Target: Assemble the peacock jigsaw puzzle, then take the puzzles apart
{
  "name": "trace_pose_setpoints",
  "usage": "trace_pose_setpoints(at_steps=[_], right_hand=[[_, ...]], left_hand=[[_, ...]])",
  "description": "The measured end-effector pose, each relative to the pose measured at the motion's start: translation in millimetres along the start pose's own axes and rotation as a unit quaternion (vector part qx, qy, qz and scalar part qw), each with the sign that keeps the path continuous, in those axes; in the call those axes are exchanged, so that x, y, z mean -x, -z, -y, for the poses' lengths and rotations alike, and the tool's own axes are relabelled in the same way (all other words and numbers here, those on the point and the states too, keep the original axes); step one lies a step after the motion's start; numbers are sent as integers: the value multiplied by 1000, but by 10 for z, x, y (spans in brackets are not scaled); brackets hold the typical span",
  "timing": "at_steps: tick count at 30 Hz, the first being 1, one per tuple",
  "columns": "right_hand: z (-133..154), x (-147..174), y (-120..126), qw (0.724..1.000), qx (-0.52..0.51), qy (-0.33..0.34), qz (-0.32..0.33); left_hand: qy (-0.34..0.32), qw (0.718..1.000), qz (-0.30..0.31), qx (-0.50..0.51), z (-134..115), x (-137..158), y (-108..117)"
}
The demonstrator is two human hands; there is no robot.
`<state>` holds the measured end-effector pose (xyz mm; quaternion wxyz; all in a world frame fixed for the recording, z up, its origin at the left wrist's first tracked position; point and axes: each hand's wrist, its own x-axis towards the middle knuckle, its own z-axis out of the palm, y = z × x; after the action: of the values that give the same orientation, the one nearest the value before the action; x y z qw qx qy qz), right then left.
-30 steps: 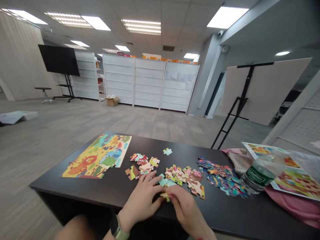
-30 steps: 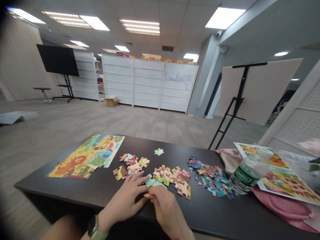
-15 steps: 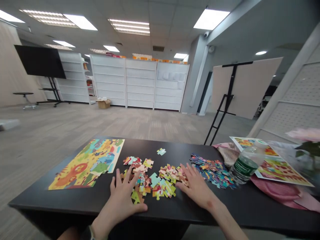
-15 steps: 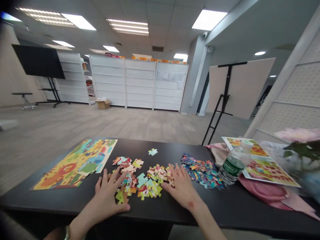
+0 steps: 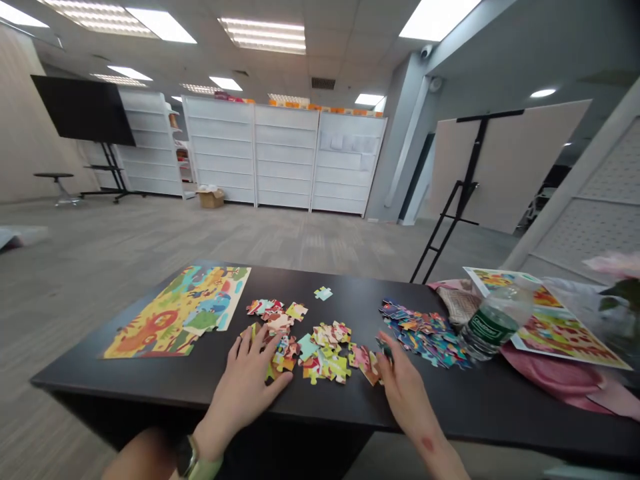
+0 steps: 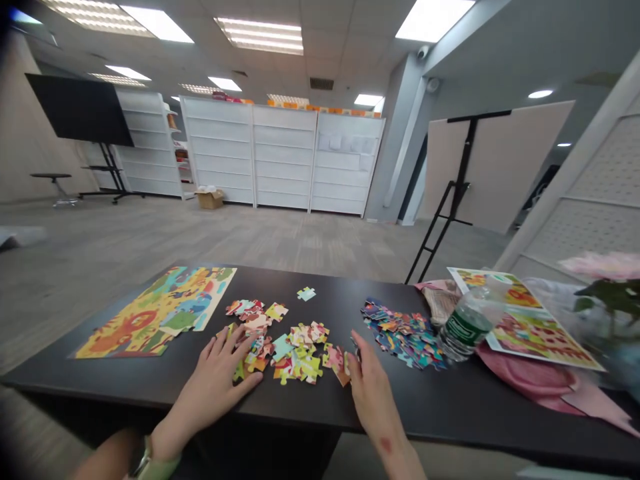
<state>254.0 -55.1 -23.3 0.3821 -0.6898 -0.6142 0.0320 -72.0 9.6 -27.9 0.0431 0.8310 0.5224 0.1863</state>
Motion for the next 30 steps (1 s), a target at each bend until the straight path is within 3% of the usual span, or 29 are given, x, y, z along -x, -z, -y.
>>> trace_pose_setpoints(at_steps=[2, 4, 7, 10, 15, 18, 20, 22, 25, 30], right_hand=[[37, -36, -14, 999, -3, -35, 12], [132, -57, -49, 997, 9, -31, 64], [300, -39, -108, 985, 58, 45, 154], [383, 22, -104, 973, 94, 97, 189], [270, 116, -33, 972, 73, 113, 190], [158, 132, -93, 981, 77, 92, 154], [110, 128, -151, 981, 98, 90, 141], [92, 119, -180, 974, 125, 110, 151], [110, 115, -150, 962, 148, 150, 172], [224, 150, -35, 961, 120, 176, 178]], left_hand=[[-19, 1000, -7, 1, -50, -18, -47], [-48, 999, -12, 5, -142, -48, -93], [-97, 995, -2, 29, -295, -95, -129], [-102, 992, 1, 72, -364, -91, -115], [-61, 986, -40, 148, -166, -52, 19], [-38, 986, -67, 145, 116, -278, 164], [-26, 994, -36, 96, 312, -560, 248], [-6, 997, 74, 35, 463, -865, 289], [-6, 992, 123, 21, 558, -1165, 247], [-40, 993, 107, 9, 479, -1027, 106]])
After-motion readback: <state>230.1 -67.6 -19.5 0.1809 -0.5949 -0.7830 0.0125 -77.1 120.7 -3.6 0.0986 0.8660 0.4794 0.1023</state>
